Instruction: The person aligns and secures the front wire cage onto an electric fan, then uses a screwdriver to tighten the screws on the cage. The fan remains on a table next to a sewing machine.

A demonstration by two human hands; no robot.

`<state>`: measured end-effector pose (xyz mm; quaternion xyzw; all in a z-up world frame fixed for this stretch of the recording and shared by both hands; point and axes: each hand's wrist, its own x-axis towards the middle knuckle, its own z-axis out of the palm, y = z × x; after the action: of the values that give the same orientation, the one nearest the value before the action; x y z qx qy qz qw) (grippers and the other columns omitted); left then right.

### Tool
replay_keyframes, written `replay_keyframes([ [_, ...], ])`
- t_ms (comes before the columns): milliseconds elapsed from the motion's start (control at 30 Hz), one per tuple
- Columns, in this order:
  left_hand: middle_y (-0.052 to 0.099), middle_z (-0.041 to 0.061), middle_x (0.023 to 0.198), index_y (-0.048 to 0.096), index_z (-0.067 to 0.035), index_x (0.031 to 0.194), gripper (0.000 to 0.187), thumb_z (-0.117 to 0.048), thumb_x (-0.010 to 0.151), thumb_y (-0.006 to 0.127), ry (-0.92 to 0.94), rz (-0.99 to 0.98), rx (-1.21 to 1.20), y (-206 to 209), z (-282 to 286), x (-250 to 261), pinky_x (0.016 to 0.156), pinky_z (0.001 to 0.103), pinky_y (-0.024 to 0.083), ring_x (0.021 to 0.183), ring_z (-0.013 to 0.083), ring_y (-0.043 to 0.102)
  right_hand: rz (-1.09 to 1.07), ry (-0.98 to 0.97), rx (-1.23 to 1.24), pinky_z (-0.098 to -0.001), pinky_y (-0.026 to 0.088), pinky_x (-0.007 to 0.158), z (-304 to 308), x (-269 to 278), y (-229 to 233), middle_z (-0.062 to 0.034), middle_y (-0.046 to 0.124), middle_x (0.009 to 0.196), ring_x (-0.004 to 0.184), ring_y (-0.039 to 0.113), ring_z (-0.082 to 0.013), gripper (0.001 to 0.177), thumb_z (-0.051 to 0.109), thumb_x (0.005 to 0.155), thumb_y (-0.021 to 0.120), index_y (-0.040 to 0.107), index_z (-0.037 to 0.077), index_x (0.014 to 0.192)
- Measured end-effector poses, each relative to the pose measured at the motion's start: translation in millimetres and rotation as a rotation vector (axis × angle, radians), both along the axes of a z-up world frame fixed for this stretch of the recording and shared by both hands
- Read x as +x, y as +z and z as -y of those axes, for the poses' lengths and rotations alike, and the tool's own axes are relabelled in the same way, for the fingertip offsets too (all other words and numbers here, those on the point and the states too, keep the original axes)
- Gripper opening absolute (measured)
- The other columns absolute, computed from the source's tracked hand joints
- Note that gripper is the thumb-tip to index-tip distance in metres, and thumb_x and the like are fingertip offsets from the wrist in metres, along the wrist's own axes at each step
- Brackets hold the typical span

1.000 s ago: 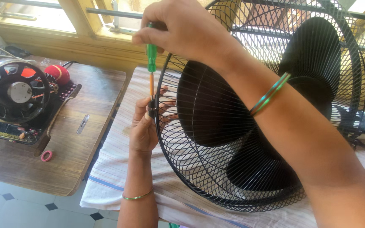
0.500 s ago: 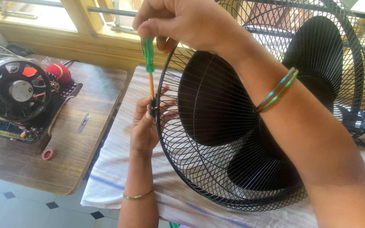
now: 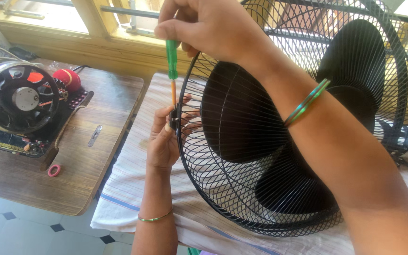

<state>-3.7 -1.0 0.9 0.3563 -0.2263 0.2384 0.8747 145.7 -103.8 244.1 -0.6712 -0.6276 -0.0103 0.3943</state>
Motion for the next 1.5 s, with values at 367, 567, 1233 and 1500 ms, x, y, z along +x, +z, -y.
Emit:
replay_keyframes([
  [367,0.034,0.026,0.163,0.035,-0.01,0.159,0.073,-0.038,0.1,0.067,0.018,-0.105,0.003,16.1,5.3,-5.8,0.11,0.053,0.049,0.136,0.041,0.052,0.163,0.138,-0.056,-0.0209,0.049,0.061,1.2,1.4,4.9,-0.0017,0.071,0.083,0.071,0.064,-0.0075,0.024,0.018,0.096,0.084,0.07,0.004,0.11],
  [567,0.027,0.017,0.17,0.023,-0.006,0.164,0.12,-0.06,0.077,0.084,-0.099,-0.182,0.131,32.1,7.3,-15.1,0.115,0.054,0.045,0.145,0.0385,0.045,0.211,0.059,-0.119,-0.0199,0.05,0.06,5.6,-3.4,14.2,-0.0018,0.072,0.079,0.069,0.067,-0.0065,0.022,0.02,0.095,0.084,0.07,0.004,0.098],
  [1233,0.034,0.025,0.166,0.017,-0.002,0.166,0.09,-0.055,0.102,0.054,0.302,-0.225,0.391,47.4,31.7,-29.7,0.1,0.047,0.059,0.123,0.0337,0.063,0.032,0.089,-0.02,-0.0173,0.053,0.062,5.7,-1.5,15.2,-0.0037,0.074,0.092,0.074,0.065,-0.0036,0.013,0.013,0.105,0.073,0.07,0.003,0.111],
  [1500,0.063,0.023,0.134,0.027,0.005,0.161,0.073,-0.039,0.108,0.052,0.394,-0.217,0.401,39.4,33.4,-28.3,0.102,0.042,0.056,0.121,0.029,0.066,0.002,0.116,0.01,-0.0163,0.055,0.067,9.1,3.0,12.0,-0.0035,0.073,0.094,0.078,0.067,-0.0038,0.013,0.014,0.107,0.075,0.069,0.003,0.111],
])
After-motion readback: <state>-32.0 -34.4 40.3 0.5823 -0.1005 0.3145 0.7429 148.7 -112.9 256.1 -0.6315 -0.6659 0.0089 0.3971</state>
